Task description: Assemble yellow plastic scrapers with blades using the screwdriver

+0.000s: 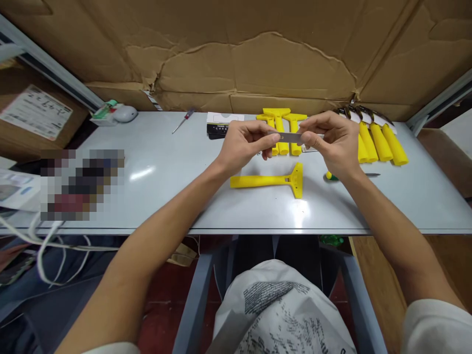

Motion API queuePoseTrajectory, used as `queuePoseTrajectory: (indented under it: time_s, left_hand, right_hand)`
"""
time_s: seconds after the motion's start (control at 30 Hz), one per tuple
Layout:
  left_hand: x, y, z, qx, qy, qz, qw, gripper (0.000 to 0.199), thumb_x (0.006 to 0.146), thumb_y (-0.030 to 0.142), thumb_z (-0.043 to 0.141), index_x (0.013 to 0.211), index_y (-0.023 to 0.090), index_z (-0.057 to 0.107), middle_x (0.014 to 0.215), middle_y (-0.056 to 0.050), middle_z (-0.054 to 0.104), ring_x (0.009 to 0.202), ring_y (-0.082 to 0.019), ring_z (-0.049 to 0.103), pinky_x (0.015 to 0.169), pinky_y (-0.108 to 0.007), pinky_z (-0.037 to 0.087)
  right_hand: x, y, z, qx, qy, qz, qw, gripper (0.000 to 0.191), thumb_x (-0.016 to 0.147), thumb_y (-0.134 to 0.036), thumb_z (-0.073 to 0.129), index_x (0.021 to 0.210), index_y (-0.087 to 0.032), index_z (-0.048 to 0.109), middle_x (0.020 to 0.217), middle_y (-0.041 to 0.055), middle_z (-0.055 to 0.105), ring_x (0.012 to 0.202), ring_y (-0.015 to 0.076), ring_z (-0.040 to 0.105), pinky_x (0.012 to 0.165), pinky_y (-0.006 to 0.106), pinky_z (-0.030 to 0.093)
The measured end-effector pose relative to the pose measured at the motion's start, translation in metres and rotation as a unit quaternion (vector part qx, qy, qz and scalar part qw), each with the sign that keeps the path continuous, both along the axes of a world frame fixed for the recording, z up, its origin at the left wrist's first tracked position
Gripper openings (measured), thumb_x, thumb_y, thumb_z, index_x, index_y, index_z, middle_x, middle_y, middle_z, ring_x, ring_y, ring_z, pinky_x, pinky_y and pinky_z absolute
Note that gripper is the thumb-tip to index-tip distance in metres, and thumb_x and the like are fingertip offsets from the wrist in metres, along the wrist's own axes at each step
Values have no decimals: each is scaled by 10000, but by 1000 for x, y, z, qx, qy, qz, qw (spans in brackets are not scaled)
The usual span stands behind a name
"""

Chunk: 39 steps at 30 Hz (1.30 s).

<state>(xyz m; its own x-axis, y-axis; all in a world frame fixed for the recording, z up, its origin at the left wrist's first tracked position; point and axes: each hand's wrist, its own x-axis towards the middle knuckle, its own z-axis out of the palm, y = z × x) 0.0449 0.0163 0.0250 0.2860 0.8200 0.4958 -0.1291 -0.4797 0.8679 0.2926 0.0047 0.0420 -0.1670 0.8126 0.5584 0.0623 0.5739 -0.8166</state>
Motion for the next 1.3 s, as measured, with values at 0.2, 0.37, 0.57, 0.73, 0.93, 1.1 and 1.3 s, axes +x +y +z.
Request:
queuePoseTrajectory:
  time_s: [0.2,0.37,0.57,0.73,0.93,1.1,1.3]
  left_hand:
    - [3,-7,6,-15,-53,36,998,561,803,742,1068,776,238,822,691,-1,737,515,-146,676,470,-302,605]
    - [3,-6,6,-6,-78,43,996,594,799,760,1073,751,239,790,667,3,727,487,-132,643,439,-282,561]
    - [4,-5,4,12,-75,74,994,619,812,782,1055,727,242,765,656,11,711,479,-127,626,425,-279,543]
    - [8,-5,3,45,-89,100,990,580,813,743,1077,744,242,790,604,38,657,449,-113,599,413,-264,520]
    - [6,-5,5,51,-53,73,995,544,854,708,1066,826,232,806,648,28,691,497,-115,649,458,-250,562]
    - [3,-3,5,43,-24,72,996,577,830,742,1066,864,226,810,671,20,709,517,-128,679,476,-259,585]
    - [2,-4,5,44,-31,81,995,553,825,717,1081,861,215,851,652,12,718,522,-134,695,474,-258,582]
  right_hand:
    - [-1,-4,1,-30,24,12,999,609,725,-751,1092,1076,-312,858,991,34,838,809,236,799,729,434,724]
    - [-2,-5,2,-25,48,41,998,531,823,-760,1031,1045,-314,847,944,20,804,727,207,777,650,409,679]
    - [-1,-1,-1,-20,50,22,998,510,865,-766,999,1032,-307,851,897,16,793,708,206,785,611,390,649]
    - [0,4,-6,-55,41,56,996,377,838,-558,1088,1054,-297,924,896,5,834,750,192,820,703,359,704]
    - [-1,3,-8,-54,-20,65,996,350,807,-514,1105,1003,-278,936,913,17,855,781,186,823,793,357,725]
    - [-3,-2,-8,-7,-82,27,996,395,885,-619,1028,1002,-267,892,937,29,837,807,194,792,801,374,690]
    - [-6,-4,-8,21,-31,9,999,388,902,-625,1012,955,-272,861,900,12,811,715,172,740,716,369,624]
